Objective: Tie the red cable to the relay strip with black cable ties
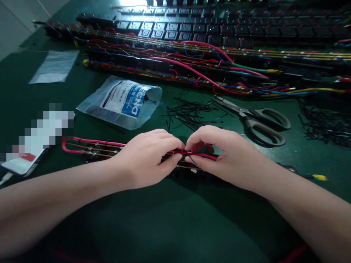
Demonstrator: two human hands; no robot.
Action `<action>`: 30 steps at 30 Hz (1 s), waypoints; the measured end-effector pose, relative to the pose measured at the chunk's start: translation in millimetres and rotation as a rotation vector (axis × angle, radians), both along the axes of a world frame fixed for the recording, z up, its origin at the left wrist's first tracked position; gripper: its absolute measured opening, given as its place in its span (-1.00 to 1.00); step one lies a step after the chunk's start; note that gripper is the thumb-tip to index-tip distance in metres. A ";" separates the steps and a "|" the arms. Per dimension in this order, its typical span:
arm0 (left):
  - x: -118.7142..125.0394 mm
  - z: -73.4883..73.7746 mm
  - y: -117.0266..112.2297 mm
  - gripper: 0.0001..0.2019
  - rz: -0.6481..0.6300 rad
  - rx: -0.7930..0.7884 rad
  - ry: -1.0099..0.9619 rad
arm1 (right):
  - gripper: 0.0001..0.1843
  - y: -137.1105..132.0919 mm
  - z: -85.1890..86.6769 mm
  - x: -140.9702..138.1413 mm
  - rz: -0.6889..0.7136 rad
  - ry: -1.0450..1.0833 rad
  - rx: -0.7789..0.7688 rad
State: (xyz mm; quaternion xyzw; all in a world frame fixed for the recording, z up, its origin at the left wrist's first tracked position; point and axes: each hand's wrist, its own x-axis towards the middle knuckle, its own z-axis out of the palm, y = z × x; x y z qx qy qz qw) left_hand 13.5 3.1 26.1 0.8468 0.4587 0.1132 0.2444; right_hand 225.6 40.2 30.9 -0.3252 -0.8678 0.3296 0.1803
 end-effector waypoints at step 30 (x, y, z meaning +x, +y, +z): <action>0.0 0.3 0.3 -0.72 0.026 0.032 -0.027 | -0.97 -4.0 0.6 -2.2 -0.008 -0.028 0.070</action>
